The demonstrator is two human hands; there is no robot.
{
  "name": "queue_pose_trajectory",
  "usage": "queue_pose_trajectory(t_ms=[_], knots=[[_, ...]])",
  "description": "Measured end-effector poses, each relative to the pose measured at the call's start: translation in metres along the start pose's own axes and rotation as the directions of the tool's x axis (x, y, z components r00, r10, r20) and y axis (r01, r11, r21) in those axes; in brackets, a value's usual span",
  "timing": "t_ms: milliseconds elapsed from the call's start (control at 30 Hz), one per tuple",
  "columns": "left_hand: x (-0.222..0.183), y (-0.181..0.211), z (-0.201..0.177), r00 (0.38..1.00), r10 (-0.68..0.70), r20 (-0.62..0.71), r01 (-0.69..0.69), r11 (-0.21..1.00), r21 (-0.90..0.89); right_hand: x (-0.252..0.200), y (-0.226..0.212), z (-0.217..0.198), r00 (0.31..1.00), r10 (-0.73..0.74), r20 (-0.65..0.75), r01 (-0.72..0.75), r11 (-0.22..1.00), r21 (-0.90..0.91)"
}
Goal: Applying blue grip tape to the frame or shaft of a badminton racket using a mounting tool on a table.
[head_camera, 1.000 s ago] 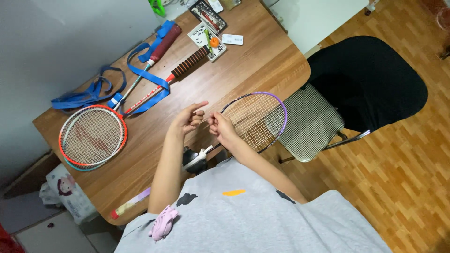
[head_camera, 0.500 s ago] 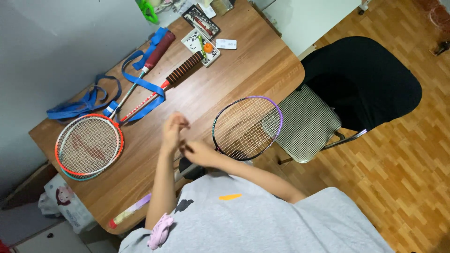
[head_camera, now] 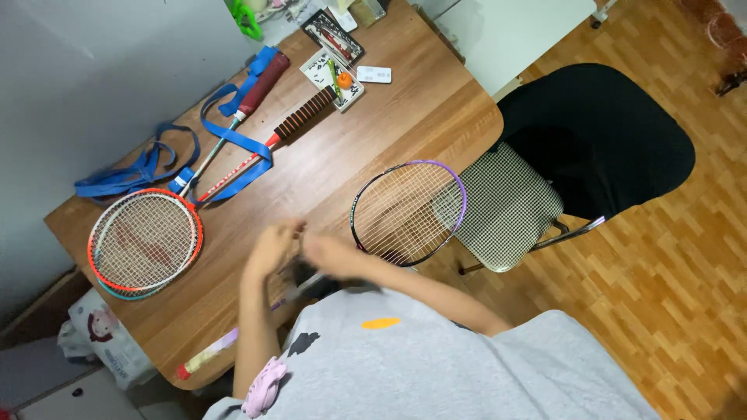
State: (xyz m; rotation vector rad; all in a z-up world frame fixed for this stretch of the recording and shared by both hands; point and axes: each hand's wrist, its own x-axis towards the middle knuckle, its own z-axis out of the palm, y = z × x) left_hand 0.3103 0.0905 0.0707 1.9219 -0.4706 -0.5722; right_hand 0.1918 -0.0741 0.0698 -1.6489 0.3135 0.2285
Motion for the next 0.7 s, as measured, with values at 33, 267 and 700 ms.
queue_pose_trajectory(t_ms=[33, 267, 700], knots=[[-0.001, 0.015, 0.013, 0.964, -0.169, 0.203, 0.169, 0.985, 0.02, -0.011, -0.006, 0.01, 0.955, -0.106, 0.276, 0.174, 0.956, -0.234], [-0.001, 0.009, 0.04, 0.989, -0.004, 0.146, 0.02, 0.993, -0.112, -0.015, -0.01, 0.014, 0.844, -0.168, 0.509, 0.386, 0.849, -0.36], [-0.012, -0.042, -0.105, 0.632, -0.208, -0.747, -0.208, 0.883, -0.421, 0.06, 0.033, -0.031, 0.929, 0.328, -0.17, -0.142, 0.741, 0.656]])
